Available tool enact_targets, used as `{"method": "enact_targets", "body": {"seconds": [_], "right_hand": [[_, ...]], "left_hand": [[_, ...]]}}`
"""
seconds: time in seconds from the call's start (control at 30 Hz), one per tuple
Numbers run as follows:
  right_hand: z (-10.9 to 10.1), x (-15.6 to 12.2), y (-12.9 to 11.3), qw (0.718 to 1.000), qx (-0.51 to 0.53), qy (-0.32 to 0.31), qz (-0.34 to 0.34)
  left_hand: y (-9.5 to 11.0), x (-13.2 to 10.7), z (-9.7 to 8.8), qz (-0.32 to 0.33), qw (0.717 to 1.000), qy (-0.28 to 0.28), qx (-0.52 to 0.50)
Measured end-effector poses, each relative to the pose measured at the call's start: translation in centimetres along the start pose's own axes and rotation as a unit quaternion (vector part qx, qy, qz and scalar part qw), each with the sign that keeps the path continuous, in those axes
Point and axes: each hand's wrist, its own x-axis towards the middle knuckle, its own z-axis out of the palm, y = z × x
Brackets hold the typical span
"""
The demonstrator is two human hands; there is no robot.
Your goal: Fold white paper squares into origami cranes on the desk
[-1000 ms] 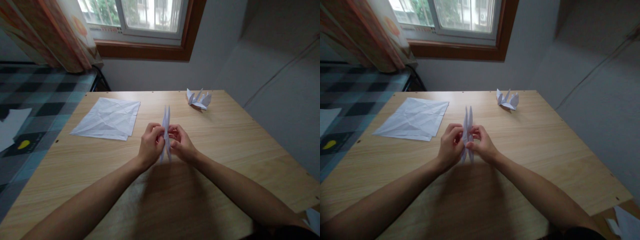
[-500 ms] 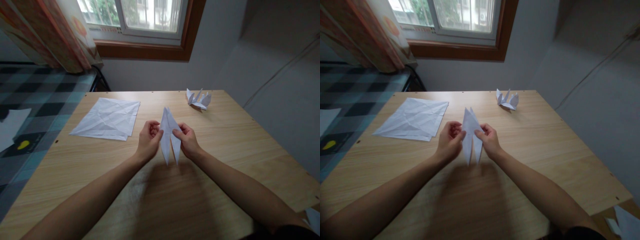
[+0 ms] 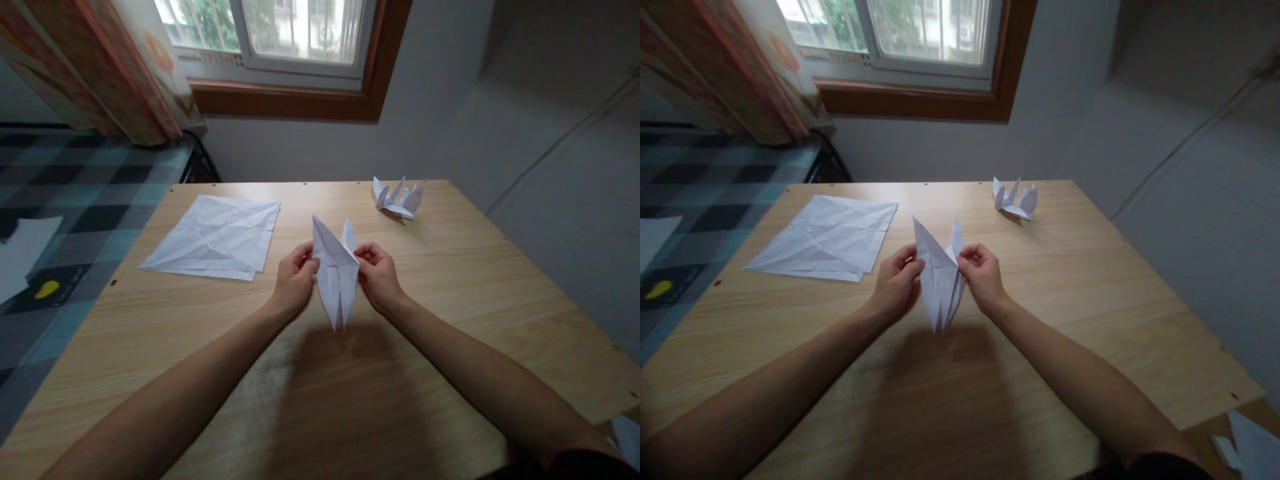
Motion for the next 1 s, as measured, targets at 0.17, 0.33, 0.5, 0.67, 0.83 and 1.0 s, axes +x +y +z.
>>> {"method": "enact_targets", "body": {"seconds": [0.17,0.33,0.5,0.67,0.83,1.0], "right_hand": [[-0.2,0.4,-0.4,0.998,0.023,0.050,-0.014],[-0.4,0.6,-1.0,0.998,0.027,0.058,0.013],[-0.6,0.8,-1.0,0.999,0.020,0.021,0.026],[-0.9,0.5,-1.1,0.994,0.019,-0.108,0.026],[-1.0,0.4,-0.8,0.985,-0.104,-0.121,-0.067],[-1.1,0.6,-1.0,0.955,-0.223,-0.020,-0.193]], "left_hand": [[-0.1,0.3,-0.2,-0.025,0.998,0.018,-0.057],[-0.3,0.7,-0.4,-0.017,0.995,0.086,-0.056],[-0.1,1.0,-0.6,0.007,0.988,0.152,-0.022],[0.4,0.8,-0.6,0.023,0.987,0.161,0.003],[0.0,0.4,-0.8,0.050,0.981,0.167,0.089],[-0.3,0.3,-1.3,0.079,0.970,0.130,0.188]]}}
